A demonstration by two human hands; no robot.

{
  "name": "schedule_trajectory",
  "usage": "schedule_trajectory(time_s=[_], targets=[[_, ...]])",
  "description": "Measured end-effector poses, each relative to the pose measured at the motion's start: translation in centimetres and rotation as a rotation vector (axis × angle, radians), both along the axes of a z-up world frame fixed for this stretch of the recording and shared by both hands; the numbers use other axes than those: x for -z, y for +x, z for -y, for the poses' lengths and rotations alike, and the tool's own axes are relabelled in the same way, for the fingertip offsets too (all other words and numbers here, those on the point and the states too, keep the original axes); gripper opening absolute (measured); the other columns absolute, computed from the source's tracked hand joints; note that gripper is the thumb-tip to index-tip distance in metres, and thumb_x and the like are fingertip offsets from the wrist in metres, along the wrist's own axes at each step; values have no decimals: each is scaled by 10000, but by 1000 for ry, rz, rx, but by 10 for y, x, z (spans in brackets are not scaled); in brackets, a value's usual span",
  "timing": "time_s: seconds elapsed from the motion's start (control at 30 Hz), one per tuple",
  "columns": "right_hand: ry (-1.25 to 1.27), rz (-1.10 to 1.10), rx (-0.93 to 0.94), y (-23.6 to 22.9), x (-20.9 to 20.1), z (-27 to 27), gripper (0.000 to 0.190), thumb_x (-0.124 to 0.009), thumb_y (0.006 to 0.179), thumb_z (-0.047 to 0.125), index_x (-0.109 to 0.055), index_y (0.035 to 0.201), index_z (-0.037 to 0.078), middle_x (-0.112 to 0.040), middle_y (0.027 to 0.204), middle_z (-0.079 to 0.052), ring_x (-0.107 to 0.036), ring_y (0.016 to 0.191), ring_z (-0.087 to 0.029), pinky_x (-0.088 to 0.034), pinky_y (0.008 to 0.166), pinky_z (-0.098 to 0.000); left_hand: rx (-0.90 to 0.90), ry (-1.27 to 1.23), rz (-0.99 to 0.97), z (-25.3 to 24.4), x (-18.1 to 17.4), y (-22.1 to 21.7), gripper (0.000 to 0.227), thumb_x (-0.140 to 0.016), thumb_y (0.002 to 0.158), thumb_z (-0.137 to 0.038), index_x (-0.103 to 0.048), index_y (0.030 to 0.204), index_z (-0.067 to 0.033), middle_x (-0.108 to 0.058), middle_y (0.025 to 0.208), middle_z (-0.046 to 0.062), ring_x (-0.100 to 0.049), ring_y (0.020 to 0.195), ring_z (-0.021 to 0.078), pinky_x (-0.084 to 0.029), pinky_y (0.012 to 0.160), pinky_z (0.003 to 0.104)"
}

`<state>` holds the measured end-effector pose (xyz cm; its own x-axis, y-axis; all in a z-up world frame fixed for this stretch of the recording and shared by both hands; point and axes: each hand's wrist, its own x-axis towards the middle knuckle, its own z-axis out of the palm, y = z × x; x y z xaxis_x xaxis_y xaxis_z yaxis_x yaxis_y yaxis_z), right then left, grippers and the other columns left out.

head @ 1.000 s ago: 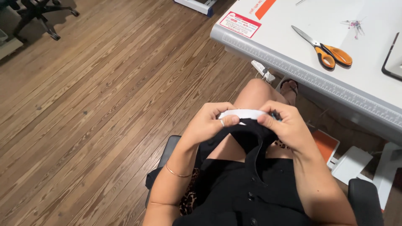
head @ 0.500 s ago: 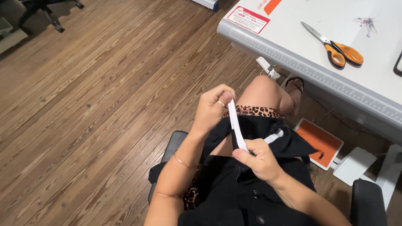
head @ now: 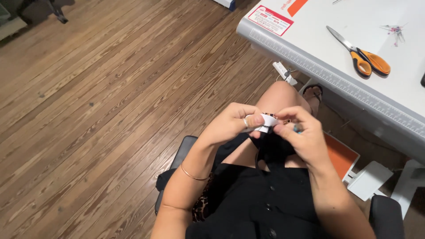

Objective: Trimming excess threads and fabric from a garment using small snips

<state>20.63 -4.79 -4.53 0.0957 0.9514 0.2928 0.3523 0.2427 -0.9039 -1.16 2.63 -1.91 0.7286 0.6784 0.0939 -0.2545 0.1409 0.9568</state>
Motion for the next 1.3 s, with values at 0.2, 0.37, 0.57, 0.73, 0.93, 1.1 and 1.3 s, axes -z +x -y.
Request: schedule_trajectory(time_s=[0.2,0.37,0.57,0.73,0.93,1.1,1.3], targets=[[332,84,38,-10,-45,15,145,-788,925,55,-760,1060,10,-703,970,-87,-659,811,-134,-530,774,-289,56,40,34,4,4,-1,217,-821,876,-146,-743,1014,3,-746,796,96,-738,763,123,-632,716,278],[410,288,-64,-20,-82,30,131,-781,897,87,-812,1022,60,-734,910,-62,-684,689,-174,-540,649,-274,54,25,45,11,8,0,244,-832,851,-85,-743,1047,29,-735,824,109,-744,776,149,-644,710,302],[480,490,-133,-27,-73,25,162,-692,949,52,-811,999,150,-689,981,-48,-654,612,-224,-539,564,-309,40,-60,76,16,11,-1,361,-857,818,-54,-720,1127,74,-718,811,136,-748,741,184,-661,695,316],[492,280,-156,-25,-57,25,308,-643,910,-104,-802,928,159,-608,967,-50,-616,711,-197,-550,722,-321,41,-84,88,16,12,-4,387,-863,810,-53,-720,1148,69,-725,815,137,-759,733,192,-665,680,311],[275,-688,-203,-9,-49,31,127,-612,1007,158,-502,967,110,-633,928,-222,-536,647,-169,-443,553,-206,179,130,93,16,-20,-15,336,-778,880,-355,-678,932,-38,-586,801,-12,-543,687,57,-448,623,188],[381,-718,-190,5,-70,34,133,-621,966,174,-489,982,176,-339,602,-39,-336,519,-158,-380,430,-262,59,166,9,1,-6,-16,164,-714,932,-222,-683,912,-62,-625,835,-18,-599,777,72,-509,718,211],[281,-584,24,76,-64,43,124,-546,995,257,-431,1020,295,-234,647,22,-189,567,-95,-196,520,-232,-86,-200,4,-28,22,-13,44,-514,726,-19,-552,742,-34,-616,759,129,-721,753,266,-623,598,284]])
